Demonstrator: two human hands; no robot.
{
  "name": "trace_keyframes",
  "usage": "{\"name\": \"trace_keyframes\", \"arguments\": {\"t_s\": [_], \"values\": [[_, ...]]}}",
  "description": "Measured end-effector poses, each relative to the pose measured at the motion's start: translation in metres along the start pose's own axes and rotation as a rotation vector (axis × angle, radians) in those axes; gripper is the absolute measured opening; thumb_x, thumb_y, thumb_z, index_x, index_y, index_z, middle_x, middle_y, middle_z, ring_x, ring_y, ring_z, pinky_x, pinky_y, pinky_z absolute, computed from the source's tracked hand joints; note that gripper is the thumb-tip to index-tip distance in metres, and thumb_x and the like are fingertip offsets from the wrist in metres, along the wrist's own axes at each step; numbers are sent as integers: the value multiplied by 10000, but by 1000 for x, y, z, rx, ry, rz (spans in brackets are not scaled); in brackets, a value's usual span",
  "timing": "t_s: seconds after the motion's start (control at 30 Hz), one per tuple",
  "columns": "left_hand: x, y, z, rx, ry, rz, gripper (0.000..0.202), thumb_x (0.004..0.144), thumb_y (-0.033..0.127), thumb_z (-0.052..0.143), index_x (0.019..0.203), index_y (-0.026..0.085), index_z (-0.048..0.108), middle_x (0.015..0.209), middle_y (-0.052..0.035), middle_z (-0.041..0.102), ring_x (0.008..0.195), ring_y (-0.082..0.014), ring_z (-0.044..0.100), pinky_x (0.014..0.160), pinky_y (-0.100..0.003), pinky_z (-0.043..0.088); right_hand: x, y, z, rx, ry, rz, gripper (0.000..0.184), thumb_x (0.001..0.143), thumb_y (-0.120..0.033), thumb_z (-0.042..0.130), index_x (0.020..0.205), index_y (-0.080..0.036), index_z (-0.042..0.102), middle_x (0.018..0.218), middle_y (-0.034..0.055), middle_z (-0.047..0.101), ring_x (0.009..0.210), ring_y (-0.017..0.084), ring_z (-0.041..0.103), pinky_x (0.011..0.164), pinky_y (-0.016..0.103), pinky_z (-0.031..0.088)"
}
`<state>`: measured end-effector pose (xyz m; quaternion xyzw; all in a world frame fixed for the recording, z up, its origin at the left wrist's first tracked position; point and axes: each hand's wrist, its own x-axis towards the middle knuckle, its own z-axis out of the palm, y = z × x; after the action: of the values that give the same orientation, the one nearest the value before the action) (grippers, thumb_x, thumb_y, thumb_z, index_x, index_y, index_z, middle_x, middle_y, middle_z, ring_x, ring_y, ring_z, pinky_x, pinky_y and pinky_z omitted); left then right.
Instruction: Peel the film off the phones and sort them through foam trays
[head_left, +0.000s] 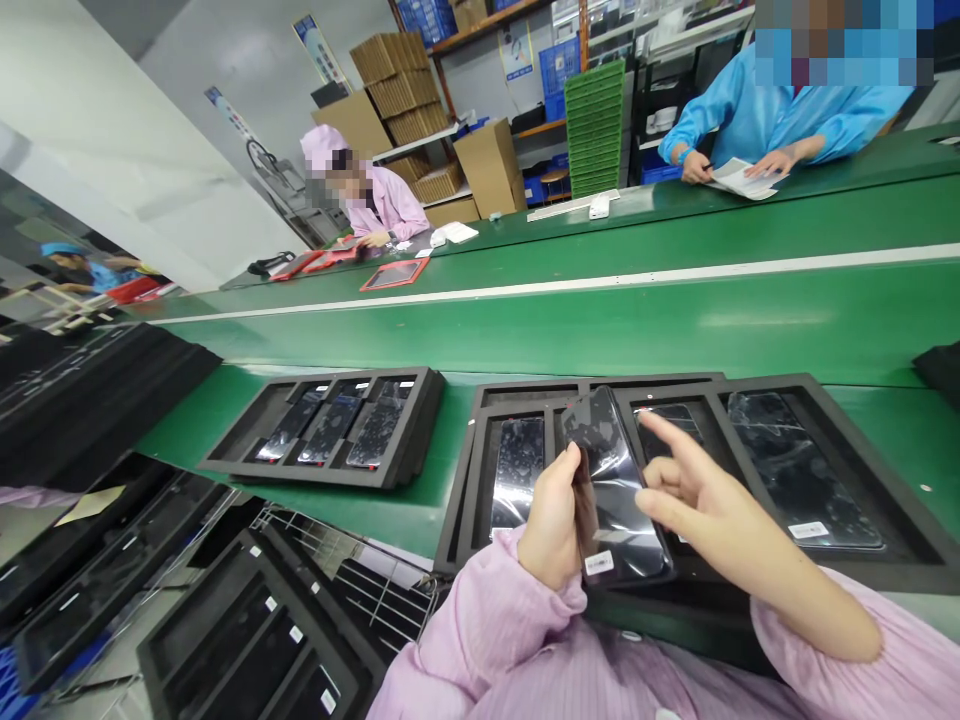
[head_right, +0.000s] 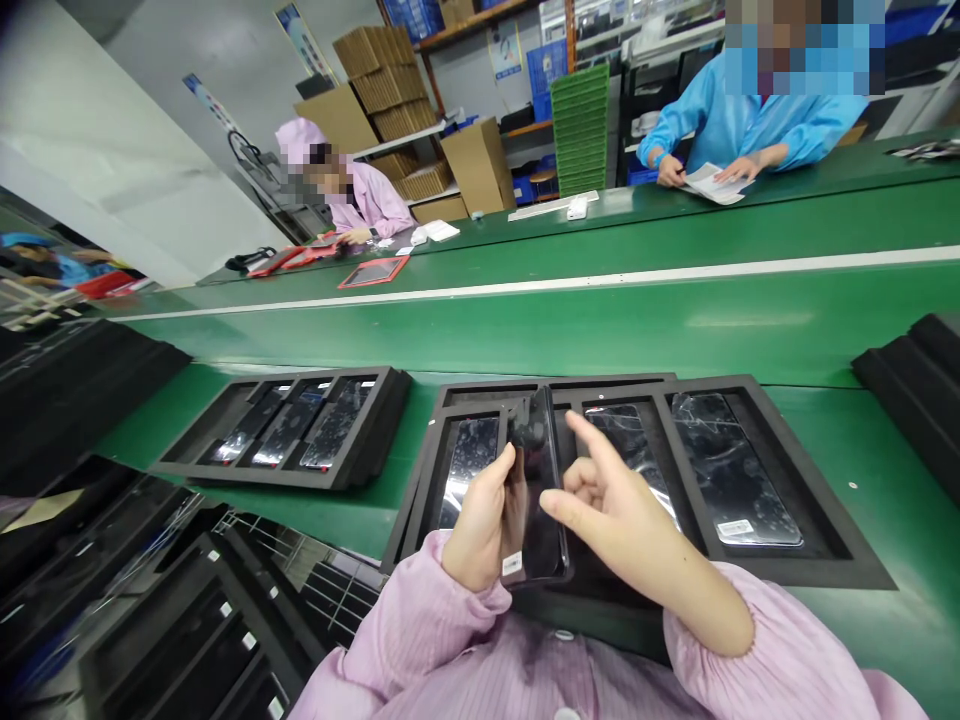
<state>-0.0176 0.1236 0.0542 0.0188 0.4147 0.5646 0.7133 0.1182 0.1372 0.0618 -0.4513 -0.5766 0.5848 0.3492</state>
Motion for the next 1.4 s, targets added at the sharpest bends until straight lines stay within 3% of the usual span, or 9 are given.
{"name": "trace_keyframes", "arguments": {"t_s": [0.07, 0.17, 0.27, 0.5, 0.8, 1.0, 1.1, 1.2, 1.4], "values": [[-5, 9, 3, 46, -60, 5, 125, 831, 172, 529, 834, 120, 642, 807, -63, 703, 819, -212, 661, 814, -328, 486, -3, -3, 0, 82, -74, 64, 718, 763, -437, 606, 1370, -182, 319, 574, -65, 466, 504, 135, 462, 465, 236, 390], [-13, 19, 4, 61, -190, -29, 143, 801, 145, 542, 902, 109, 637, 912, -86, 699, 927, -242, 643, 875, -367, 466, -4, -7, 3, 320, 1, 175, 694, 686, -453, 694, 1271, -164, 460, 580, -52, 492, 479, 120, 461, 394, 201, 383], [-19, 23, 3, 40, -281, -78, 195, 801, 178, 556, 958, 89, 629, 1000, -114, 681, 1015, -269, 611, 917, -390, 451, -7, -10, 6, 541, 73, 247, 710, 639, -471, 750, 1226, -148, 515, 576, -43, 516, 403, 103, 448, 323, 188, 379], [-17, 18, -1, -23, -276, -101, 190, 859, 200, 521, 905, 69, 652, 877, -110, 704, 993, -239, 629, 912, -349, 475, -14, -11, 8, 696, 133, 246, 560, 604, -448, 817, 1056, -169, 641, 501, -68, 468, 340, 87, 438, 316, 185, 377], [-18, 16, -2, -15, -339, -84, 199, 814, 226, 598, 940, 80, 647, 967, -121, 693, 1051, -265, 601, 930, -377, 466, -14, -13, 9, 669, 148, 227, 573, 608, -467, 815, 1073, -180, 644, 514, -63, 460, 369, 93, 436, 329, 195, 400], [-20, 14, -4, 6, -416, -61, 384, 679, 305, 756, 988, 103, 652, 1070, -131, 673, 1088, -320, 572, 963, -434, 414, -23, -6, 5, 654, 57, 192, 593, 735, -455, 754, 1239, -227, 539, 593, -28, 538, 430, 103, 460, 358, 176, 414], [-18, 8, -7, 7, -477, -60, 533, 646, 446, 757, 1046, 115, 640, 1117, -142, 653, 1117, -342, 545, 972, -448, 391, -24, 2, 7, 639, -1, 157, 610, 759, -457, 737, 1282, -261, 490, 750, 11, 598, 602, 154, 563, 544, 247, 516], [-16, 2, -11, 10, -525, -118, 719, 597, 608, 715, 1082, 85, 623, 1121, -172, 639, 1136, -369, 520, 964, -455, 389, -25, 9, 13, 601, -8, 124, 601, 737, -517, 735, 1243, -284, 509, 901, 35, 614, 778, 197, 597, 744, 313, 515], [-22, -4, -9, 29, -535, 115, 755, 568, 533, 774, 1200, 198, 531, 1095, -114, 640, 1030, -315, 590, 892, -420, 444, -30, 23, 13, 464, -87, 73, 537, 680, -635, 721, 1086, -305, 603, 888, 24, 627, 645, 172, 592, 650, 296, 520]]}}
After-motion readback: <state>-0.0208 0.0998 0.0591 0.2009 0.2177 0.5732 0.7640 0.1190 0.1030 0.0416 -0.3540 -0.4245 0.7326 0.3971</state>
